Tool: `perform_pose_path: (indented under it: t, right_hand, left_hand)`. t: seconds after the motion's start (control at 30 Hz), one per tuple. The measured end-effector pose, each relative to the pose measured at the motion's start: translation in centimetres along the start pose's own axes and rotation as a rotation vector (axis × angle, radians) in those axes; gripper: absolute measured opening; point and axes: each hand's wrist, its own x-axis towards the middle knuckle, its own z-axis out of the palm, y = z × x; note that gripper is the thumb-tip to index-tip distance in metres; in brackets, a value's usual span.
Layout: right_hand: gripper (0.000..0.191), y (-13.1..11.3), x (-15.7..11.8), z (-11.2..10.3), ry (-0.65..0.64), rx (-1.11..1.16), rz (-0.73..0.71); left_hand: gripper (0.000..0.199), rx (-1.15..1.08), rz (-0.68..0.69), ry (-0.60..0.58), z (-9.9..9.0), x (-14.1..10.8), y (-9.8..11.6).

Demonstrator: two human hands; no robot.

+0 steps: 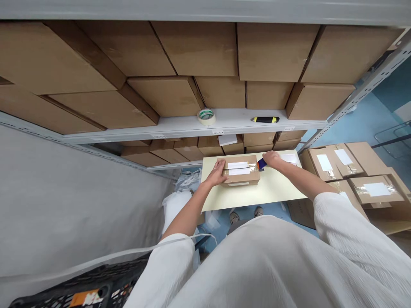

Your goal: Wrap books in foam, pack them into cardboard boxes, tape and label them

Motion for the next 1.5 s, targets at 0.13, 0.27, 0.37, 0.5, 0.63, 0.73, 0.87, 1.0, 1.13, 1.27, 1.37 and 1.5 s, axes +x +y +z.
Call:
perform_pose_path:
  t: [0.13,0.27,0.37,0.5,0.63,0.73,0.87,1.0,1.13,1.27,1.37,1.5]
  right_hand:
    - [0.064,-1.5,-1.4,2.6,-0.100,-0.062,0.160]
    - [0.066,1.4,-3.8,4.2,-0.084,0.068,0.220]
    - [0.063,5.1,-6.1,3.8,-0.100,0.361,0.331]
    - [0.051,7.8,-9.0,1.6,0.072,0.816,0.345]
    - [0.039,6.2,-10.2,-2.6,0.343,0.742,0.072]
    - [0.039,3.0,-9.0,-6.6,0.564,0.571,-0.176]
    - [0.043,-1.6,-4.7,-11.6,0.780,0.371,-0.346]
    - [0.045,-4.9,0.6,-14.7,0.802,0.218,-0.294]
    - [0.045,-6.8,4.2,-16.1,0.787,0.125,-0.207]
    - [0.047,-7.6,5.8,-16.5,0.756,0.077,-0.118]
    - [0.051,-7.7,6.1,-16.6,0.754,0.060,-0.089]
    - [0.059,-7.7,5.2,-16.4,0.833,0.080,-0.078]
  left_hand:
    - [0.118,-0.006,-0.009,0.010,0.3,0.1,0.0]
    - [0.119,-0.006,-0.022,0.011,0.6,0.1,0.0]
    - [0.119,-0.014,-0.020,0.016,0.6,0.0,-0.1]
    - [0.117,-0.037,0.004,0.012,0.5,-0.1,-0.2]
    - [0.115,-0.054,0.032,0.026,0.5,-0.2,-0.3]
    - [0.114,-0.069,0.040,0.044,0.6,-0.3,-0.3]
    - [0.113,-0.099,0.033,0.056,0.7,-0.6,-0.2]
    - [0.110,-0.097,0.037,0.052,0.8,-0.8,-0.1]
    - [0.110,-0.088,0.052,0.046,1.0,-1.0,-0.1]
    - [0.108,-0.079,0.046,0.033,0.9,-1.2,0.1]
    - [0.106,-0.053,0.040,0.026,0.7,-1.5,0.3]
    - [0.102,0.014,0.022,0.013,0.5,-1.9,0.8]
